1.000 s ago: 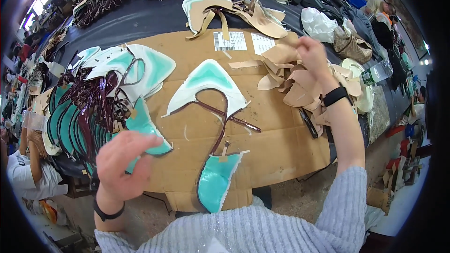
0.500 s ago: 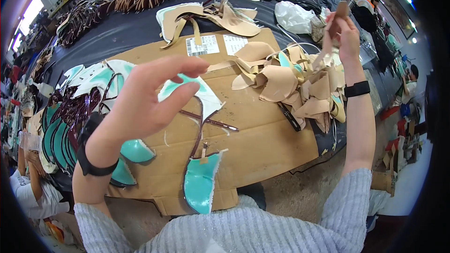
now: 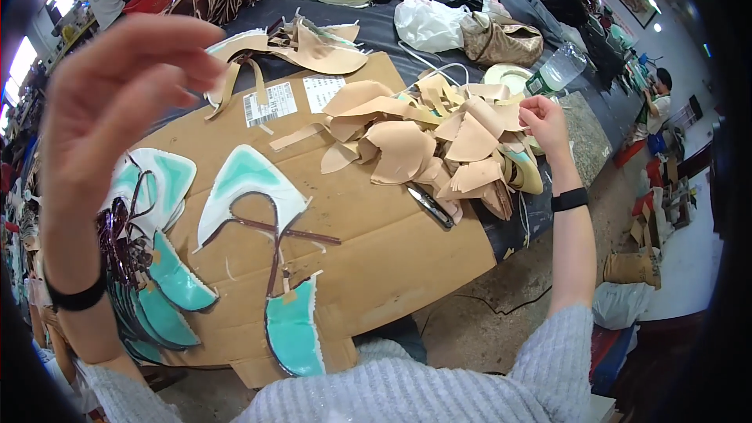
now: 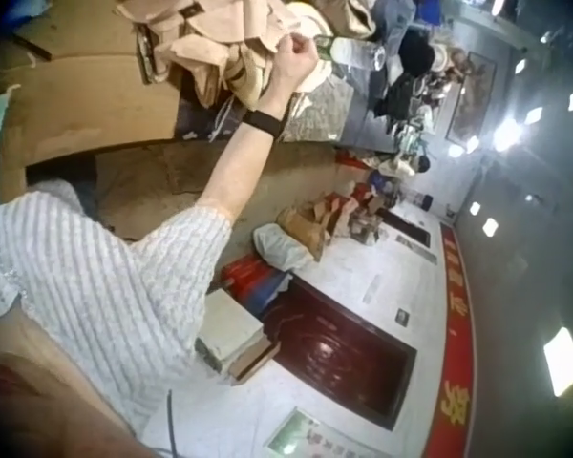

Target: Apply adhesive and align leather components to assemble shoe uppers.

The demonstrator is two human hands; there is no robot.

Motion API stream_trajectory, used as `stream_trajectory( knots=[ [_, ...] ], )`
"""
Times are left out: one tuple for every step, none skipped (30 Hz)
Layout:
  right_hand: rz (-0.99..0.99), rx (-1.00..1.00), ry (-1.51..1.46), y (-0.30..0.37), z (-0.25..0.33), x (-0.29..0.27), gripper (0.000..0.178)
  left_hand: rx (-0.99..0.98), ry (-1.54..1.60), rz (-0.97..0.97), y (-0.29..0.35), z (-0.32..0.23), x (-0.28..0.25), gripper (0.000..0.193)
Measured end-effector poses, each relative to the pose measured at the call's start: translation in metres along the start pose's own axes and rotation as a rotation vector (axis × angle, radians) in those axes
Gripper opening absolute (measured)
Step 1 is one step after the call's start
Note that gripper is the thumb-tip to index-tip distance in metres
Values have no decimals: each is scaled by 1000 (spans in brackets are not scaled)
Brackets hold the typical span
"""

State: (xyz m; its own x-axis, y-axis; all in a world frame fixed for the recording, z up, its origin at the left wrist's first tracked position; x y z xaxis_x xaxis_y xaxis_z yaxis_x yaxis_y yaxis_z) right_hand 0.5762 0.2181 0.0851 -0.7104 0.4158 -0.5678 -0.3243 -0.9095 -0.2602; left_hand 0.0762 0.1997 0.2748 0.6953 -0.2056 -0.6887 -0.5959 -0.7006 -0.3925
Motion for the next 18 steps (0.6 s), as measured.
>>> stream_trajectory(
  knots=[
    [-2, 3, 7, -1, -7, -1, 6, 5, -91, -83, 3, -7, -13, 31],
    [-78, 24, -11, -3, -15, -6, 8, -25, -135, -157, 12, 0, -29, 33],
    [-164, 46, -22, -2, -24, -15, 10, -45, -171, -229, 21, 9, -43, 35],
    [-153, -1, 29, -10, -36, -18, 18, -42, -168, -228, 30, 12, -47, 35],
    [-157, 3, 34, -17, -48, -20, 18, -41, -167, -210, 39, 14, -49, 35],
    [-122, -163, 162, -25, -39, -13, 24, -50, -185, -197, 52, 10, -53, 35],
    [-87, -328, 292, -29, -28, -5, 30, -59, -200, -183, 64, 7, -55, 36],
    [-53, -490, 466, -28, -17, 6, 33, -67, -212, -168, 74, 4, -55, 36],
    [-50, -492, 462, -29, -13, 11, 33, -74, -221, -154, 82, 4, -55, 36],
    [85, -325, 660, -33, -21, 23, 28, -77, -222, -153, 89, 6, -53, 36],
    [220, -150, 854, -33, -33, 28, 24, -172, -197, -181, 95, 16, -52, 32],
    [194, -137, 831, -35, -29, 28, 16, -268, -176, -213, 100, 24, -52, 28],
    [194, -140, 828, -36, -24, 24, 16, -269, -180, -215, 99, 25, -49, 28],
    [149, -242, 849, -36, -11, 17, 15, -291, -185, -206, 95, 27, -45, 28],
    [106, -336, 876, -33, -1, 7, 14, -311, -180, -191, 89, 33, -39, 27],
    [61, -396, 895, -33, 6, -3, 14, -331, -127, -203, 86, 39, -37, 26],
    [61, -389, 898, -35, 10, -10, 14, -328, -124, -199, 81, 42, -34, 26],
    [12, -480, 887, -36, 21, -15, 14, -327, -78, -193, 76, 45, -31, 26]
  ],
)
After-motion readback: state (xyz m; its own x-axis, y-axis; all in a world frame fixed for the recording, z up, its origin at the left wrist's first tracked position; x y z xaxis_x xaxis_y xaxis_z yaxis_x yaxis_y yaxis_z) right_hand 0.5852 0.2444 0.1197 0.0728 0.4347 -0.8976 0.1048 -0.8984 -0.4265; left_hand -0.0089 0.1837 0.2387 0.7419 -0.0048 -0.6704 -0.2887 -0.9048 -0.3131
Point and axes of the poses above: each hand's wrist, its own y-axis away from the middle knuckle, its own x-axis out of the palm, z = x × y, the point moved 7 cm from there along -y, towards the middle knuckle, and after that the axes turned 4 degrees about -x, right-handed, at the moved point
